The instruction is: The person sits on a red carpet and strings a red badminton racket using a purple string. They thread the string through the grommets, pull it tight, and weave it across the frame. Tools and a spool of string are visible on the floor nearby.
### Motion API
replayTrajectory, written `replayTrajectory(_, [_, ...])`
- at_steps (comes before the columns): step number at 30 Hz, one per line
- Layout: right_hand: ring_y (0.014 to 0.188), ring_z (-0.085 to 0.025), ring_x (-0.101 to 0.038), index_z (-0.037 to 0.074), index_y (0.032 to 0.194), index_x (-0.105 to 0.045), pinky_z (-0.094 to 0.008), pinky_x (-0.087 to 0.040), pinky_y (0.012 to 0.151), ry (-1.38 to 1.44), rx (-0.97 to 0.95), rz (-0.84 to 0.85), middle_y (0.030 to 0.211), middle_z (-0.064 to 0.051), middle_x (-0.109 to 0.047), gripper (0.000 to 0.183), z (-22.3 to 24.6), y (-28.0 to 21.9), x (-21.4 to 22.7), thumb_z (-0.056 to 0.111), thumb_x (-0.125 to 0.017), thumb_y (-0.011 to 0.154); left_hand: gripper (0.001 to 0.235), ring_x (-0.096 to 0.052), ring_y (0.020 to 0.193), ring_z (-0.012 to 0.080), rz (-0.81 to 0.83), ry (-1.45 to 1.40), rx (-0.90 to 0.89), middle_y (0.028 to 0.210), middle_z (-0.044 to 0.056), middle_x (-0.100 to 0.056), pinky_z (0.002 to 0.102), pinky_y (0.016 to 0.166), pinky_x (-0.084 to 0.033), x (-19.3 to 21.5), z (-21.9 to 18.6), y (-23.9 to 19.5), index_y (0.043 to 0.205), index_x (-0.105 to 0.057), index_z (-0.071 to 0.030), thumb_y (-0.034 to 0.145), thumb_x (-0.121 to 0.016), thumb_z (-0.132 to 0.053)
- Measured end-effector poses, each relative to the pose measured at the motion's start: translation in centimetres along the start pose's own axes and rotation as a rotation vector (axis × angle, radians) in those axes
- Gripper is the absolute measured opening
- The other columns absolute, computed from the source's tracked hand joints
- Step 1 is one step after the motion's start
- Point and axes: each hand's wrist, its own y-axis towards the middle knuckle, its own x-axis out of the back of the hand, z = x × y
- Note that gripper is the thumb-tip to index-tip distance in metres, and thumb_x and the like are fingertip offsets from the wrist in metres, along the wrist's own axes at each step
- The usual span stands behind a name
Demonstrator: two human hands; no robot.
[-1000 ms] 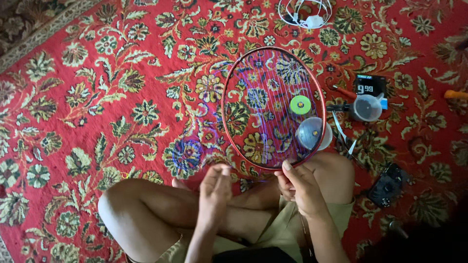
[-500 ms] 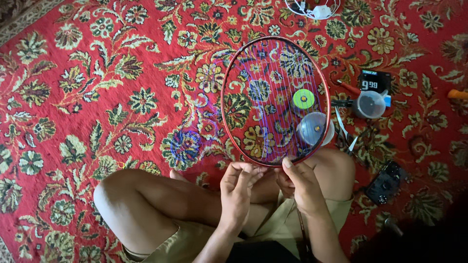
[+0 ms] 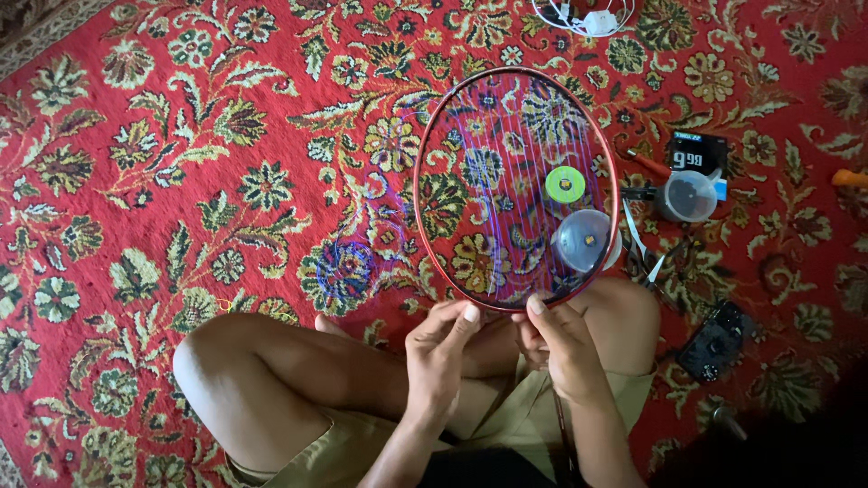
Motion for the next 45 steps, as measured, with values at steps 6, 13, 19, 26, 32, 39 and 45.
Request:
replayTrajectory(6, [0.037, -0.011, -0.022, 0.000, 0.080, -0.060, -0.026, -0.019, 0.036, 0.040, -0.132, 0.016, 0.051, -0.001, -0.030, 0.048, -0.6, -0.6, 0.4, 0.042, -0.049, 0.100, 0.012, -0.062, 0.071, 0.0083, 0.087, 0.266, 0.129, 0.075, 0.003, -0.072, 0.022, 0.067, -0.054, 1.8, -1.4, 1.4, 0.091, -0.076, -0.001, 0.083, -0.080, -0.009])
replayTrajectory(13, [0.039, -0.011, -0.022, 0.011, 0.060, -0.036, -0.029, -0.014, 0.040, 0.025, -0.097, 0.069, 0.050, 0.000, -0.025, 0.053, -1.8, -0.9, 0.3, 0.043, -0.048, 0.100, 0.014, -0.060, 0.067, 0.0070, 0.297, 0.430, 0.230, 0.073, 0.002, -0.070, 0.021, 0.065, -0.050, 1.8, -3.3, 2.8, 0.095, -0.079, -0.005, 0.086, -0.077, -0.015])
replayTrajectory(19, [0.039, -0.012, -0.019, 0.007, 0.065, -0.043, -0.031, -0.015, 0.041, 0.056, -0.105, 0.102, 0.050, 0.000, -0.022, 0.048, -3.3, -1.7, 0.1, 0.037, -0.047, 0.102, 0.006, -0.067, 0.087, 0.0199, 0.160, 0.155, 0.204, 0.090, 0.006, -0.073, 0.039, 0.087, -0.051, 0.9, -6.3, 6.3, 0.090, -0.071, -0.008, 0.087, -0.068, -0.013])
replayTrajectory(26, [0.041, -0.013, -0.016, 0.012, 0.054, -0.025, -0.033, -0.013, 0.047, -0.028, -0.112, 0.075, 0.050, 0.000, -0.017, 0.058, -4.0, -2.4, -0.6, 0.032, -0.048, 0.102, 0.008, -0.063, 0.061, 0.0110, 0.032, 0.068, 0.130, 0.086, 0.006, -0.074, 0.025, 0.057, -0.047, -0.7, -9.9, 9.3, 0.095, -0.067, -0.012, 0.092, -0.071, -0.018])
replayTrajectory(32, [0.041, -0.011, -0.015, 0.008, 0.058, -0.031, -0.031, -0.009, 0.044, 0.018, -0.187, 0.059, 0.051, 0.000, -0.018, 0.055, -4.7, -2.7, -0.3, 0.034, -0.047, 0.103, 0.021, -0.049, 0.052, 0.0081, 0.003, 0.138, 0.099, 0.061, 0.000, -0.060, 0.023, 0.046, -0.038, -0.5, -10.2, 9.5, 0.083, -0.072, -0.010, 0.093, -0.070, -0.028])
replayTrajectory(39, [0.042, -0.013, -0.015, 0.012, 0.054, -0.021, -0.032, -0.012, 0.046, -0.050, -0.190, -0.011, 0.049, -0.001, -0.016, 0.060, -4.8, -2.6, -0.2, 0.033, -0.050, 0.101, 0.012, -0.050, 0.057, 0.0066, -0.029, -0.014, 0.082, 0.084, 0.003, -0.072, 0.022, 0.054, -0.040, -0.4, -9.5, 10.0, 0.087, -0.070, -0.011, 0.093, -0.070, -0.021])
replayTrajectory(45, [0.039, -0.014, -0.015, 0.011, 0.054, -0.021, -0.031, -0.021, 0.045, -0.068, -0.201, 0.018, 0.048, -0.002, -0.015, 0.060, -4.7, -2.4, -0.2, 0.033, -0.050, 0.101, 0.025, -0.049, 0.055, 0.0062, -0.135, 0.050, 0.027, 0.089, 0.006, -0.074, 0.022, 0.052, -0.044, -1.0, -9.7, 10.0, 0.115, -0.071, -0.007, 0.092, -0.069, -0.015])
